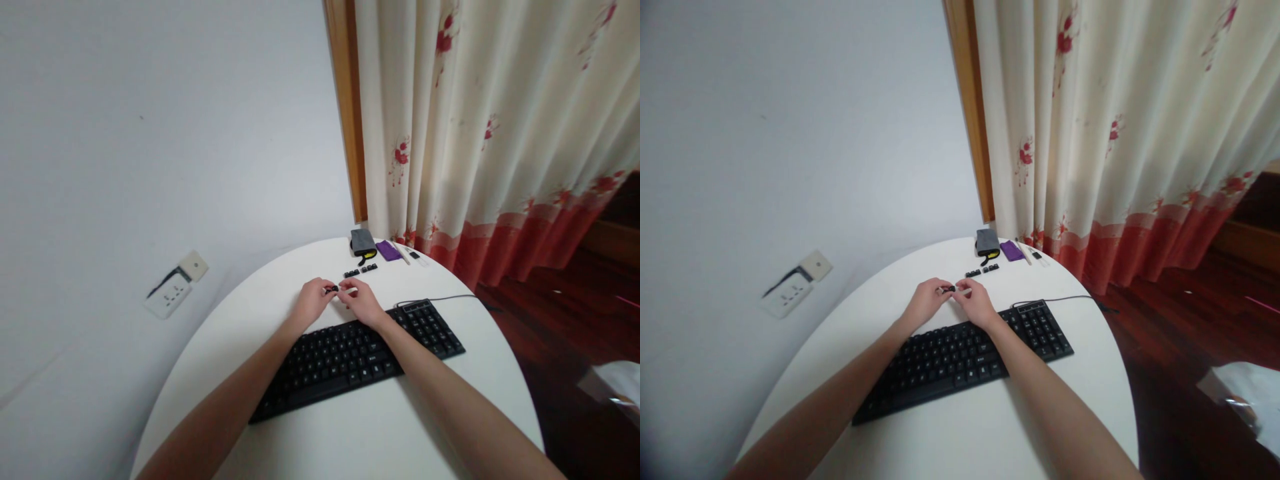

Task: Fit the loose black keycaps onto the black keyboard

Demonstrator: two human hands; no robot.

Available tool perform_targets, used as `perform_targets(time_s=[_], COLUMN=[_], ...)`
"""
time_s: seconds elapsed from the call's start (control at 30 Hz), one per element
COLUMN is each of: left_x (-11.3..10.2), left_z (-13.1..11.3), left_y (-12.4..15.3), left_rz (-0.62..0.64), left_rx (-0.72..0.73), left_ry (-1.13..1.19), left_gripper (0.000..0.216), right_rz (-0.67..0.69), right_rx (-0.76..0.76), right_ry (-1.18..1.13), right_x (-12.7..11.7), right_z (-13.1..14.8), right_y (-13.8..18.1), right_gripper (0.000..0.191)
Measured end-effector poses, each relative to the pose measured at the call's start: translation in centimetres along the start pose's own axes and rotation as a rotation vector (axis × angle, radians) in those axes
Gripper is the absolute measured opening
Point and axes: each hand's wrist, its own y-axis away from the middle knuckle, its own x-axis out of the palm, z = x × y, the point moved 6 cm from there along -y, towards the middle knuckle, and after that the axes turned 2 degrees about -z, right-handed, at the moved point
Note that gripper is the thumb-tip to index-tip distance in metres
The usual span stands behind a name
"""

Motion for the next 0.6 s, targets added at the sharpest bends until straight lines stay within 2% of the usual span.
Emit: perform_targets(time_s=[0.13,0.2,0.37,0.47,0.6], left_x=[-0.7,-0.8,-0.8,-0.8,-0.3], left_z=[-2.1,-2.3,-1.0,-0.7,-1.5], left_y=[2.8,3.5,4.5,5.4,6.5], left_rz=[-0.079,-0.099,-0.102,-0.071,0.004], left_rx=[0.127,0.142,-0.010,-0.069,-0.095], left_ry=[0.060,0.100,0.302,0.343,0.395], left_gripper=[0.016,0.014,0.019,0.016,0.013], right_rz=[0.075,0.102,0.172,0.119,0.009], right_rx=[-0.034,-0.047,-0.047,-0.028,0.000], right_ry=[-0.011,-0.016,0.007,0.056,0.088], right_x=[0.5,0.5,0.9,0.6,-0.8], right_z=[0.5,0.8,1.4,1.6,2.0], right_y=[0.6,0.9,1.3,0.7,0.2], right_gripper=[0.022,0.023,0.030,0.025,0.022])
